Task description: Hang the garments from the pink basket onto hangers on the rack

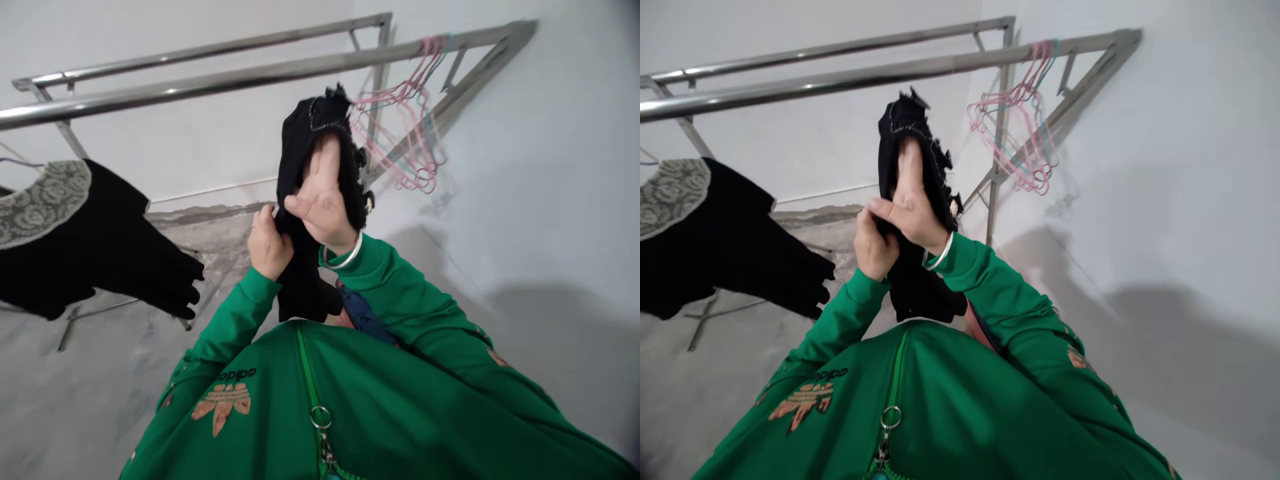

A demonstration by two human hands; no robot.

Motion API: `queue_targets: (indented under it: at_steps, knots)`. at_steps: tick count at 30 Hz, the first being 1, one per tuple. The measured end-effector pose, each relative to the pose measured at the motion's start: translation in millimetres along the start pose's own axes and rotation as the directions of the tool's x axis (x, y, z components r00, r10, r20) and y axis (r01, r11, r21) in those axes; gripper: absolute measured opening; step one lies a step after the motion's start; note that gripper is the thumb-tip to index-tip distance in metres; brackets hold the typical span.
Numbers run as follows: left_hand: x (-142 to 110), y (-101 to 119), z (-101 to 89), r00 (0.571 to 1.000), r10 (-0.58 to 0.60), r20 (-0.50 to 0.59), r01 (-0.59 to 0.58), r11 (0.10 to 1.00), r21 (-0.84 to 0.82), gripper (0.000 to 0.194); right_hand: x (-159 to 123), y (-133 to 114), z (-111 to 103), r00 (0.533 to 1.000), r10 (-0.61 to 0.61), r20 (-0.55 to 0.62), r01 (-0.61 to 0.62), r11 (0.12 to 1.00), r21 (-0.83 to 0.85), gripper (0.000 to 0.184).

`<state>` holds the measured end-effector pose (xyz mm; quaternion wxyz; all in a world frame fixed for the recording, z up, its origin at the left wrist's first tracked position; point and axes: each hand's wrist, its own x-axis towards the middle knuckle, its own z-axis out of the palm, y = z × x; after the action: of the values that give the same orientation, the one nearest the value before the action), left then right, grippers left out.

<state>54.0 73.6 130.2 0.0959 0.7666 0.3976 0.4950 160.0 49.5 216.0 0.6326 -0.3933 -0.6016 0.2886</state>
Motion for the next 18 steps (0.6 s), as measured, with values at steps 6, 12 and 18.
queue_targets:
  at_steps: [6, 12, 18]
  knots:
    - [3, -17, -33.8, 0.998, -0.045, 0.041, 0.031, 0.959, 0.283, 0.042, 1, 20, -29, 0.998, 0.015, -0.068, -0.017, 0.999, -0.028, 0.112]
    - [14, -55, -52.4, 0.982, -0.180, -0.062, 0.190, 0.927, 0.322, 0.028, -3, 52, -54, 0.997, 0.073, 0.004, -0.072, 0.981, 0.180, 0.106]
    - [29, -60, -55.2, 0.944, -0.314, 0.102, 0.298, 0.943, 0.150, 0.026, 11, 78, -103, 0.804, 0.458, 0.380, -0.464, 0.882, -0.082, 0.059]
